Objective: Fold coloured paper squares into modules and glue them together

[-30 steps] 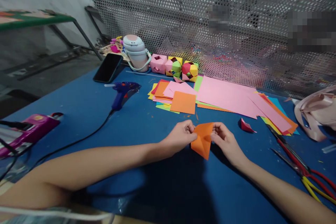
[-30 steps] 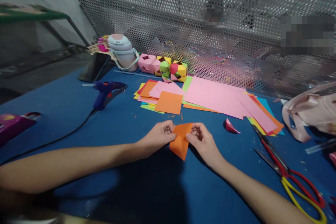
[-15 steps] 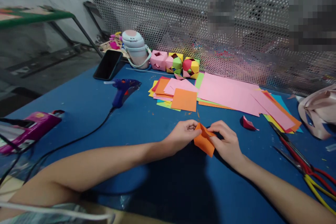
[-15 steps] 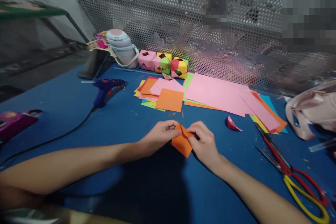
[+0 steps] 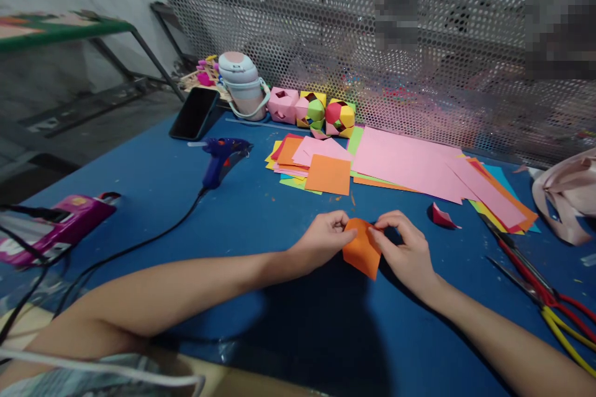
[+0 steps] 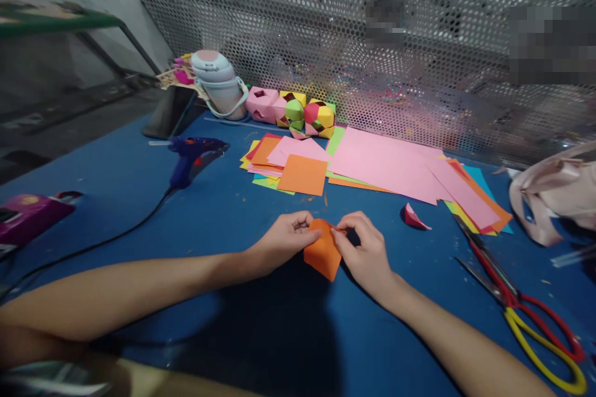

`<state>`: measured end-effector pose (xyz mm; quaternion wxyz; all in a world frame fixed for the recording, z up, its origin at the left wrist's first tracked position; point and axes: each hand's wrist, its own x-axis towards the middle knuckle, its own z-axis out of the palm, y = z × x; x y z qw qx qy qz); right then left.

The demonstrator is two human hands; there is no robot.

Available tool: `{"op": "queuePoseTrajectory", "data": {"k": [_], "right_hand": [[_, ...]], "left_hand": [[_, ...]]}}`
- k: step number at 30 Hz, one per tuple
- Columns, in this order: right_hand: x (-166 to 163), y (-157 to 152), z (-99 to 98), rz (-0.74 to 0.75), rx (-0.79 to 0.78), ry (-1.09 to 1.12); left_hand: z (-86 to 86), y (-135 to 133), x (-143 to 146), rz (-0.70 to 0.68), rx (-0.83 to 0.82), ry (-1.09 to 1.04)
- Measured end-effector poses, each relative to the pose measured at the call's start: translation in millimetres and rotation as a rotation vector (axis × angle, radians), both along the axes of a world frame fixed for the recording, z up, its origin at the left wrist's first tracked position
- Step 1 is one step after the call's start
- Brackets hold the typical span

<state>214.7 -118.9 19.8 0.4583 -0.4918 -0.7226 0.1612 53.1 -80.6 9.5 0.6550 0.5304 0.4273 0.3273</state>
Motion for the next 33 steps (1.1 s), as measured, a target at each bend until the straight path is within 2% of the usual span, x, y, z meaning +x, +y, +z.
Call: {"op": "queuePoseTrajectory", "data": {"k": [8,12,14,16,17,18,20,21,23,26,31,33], "right_hand": [[-0.8,-0.7,-5.6,0.105,0.024,-0.081],[-0.5,-1.2,-4.2,0.124,0.021,-0.055],[0.8,-0.9,-3.8,0.096,0.012,0.007],[2.7,-0.6,-5.0,0.082,0.009,0.084],[3.6,-0.6,-6.2,0.087,0.013,0.114],[4.5,-0.7,-7.7,0.098,0.026,0.134],[5.6,-1.5,-10.5,0.128,0.055,0.139],[6.0,-2.1,-11.4,0.146,0.065,0.132],[6.4,-3.9,-11.5,0.190,0.070,0.117],[6.3,-6.3,-7.1,0.229,0.022,0.139],[3.8,-5.6,1.9,0.117,-0.120,0.326],[3.0,-4.6,4.0,0.128,-0.160,0.367]], "left_hand": [[-5.9,0.2,-0.5,0.029,0.062,0.033],[-5.2,0.7,-1.2,0.049,0.124,0.073],[0.2,2.2,-6.7,0.046,0.296,0.124],[9.4,5.4,-17.1,-0.021,0.619,0.162],[14.7,7.5,-23.6,-0.093,0.785,0.150],[19.9,9.8,-30.4,-0.239,0.916,0.131],[29.0,14.5,-42.4,-0.417,1.082,0.107],[32.3,16.3,-46.7,-0.445,1.138,0.093],[36.5,18.2,-50.8,-0.430,1.168,0.120],[38.3,15.7,-47.6,-0.319,1.129,0.150],[31.8,5.0,-32.9,-0.175,1.072,0.167],[27.2,1.7,-26.7,-0.136,1.005,0.187]]}}
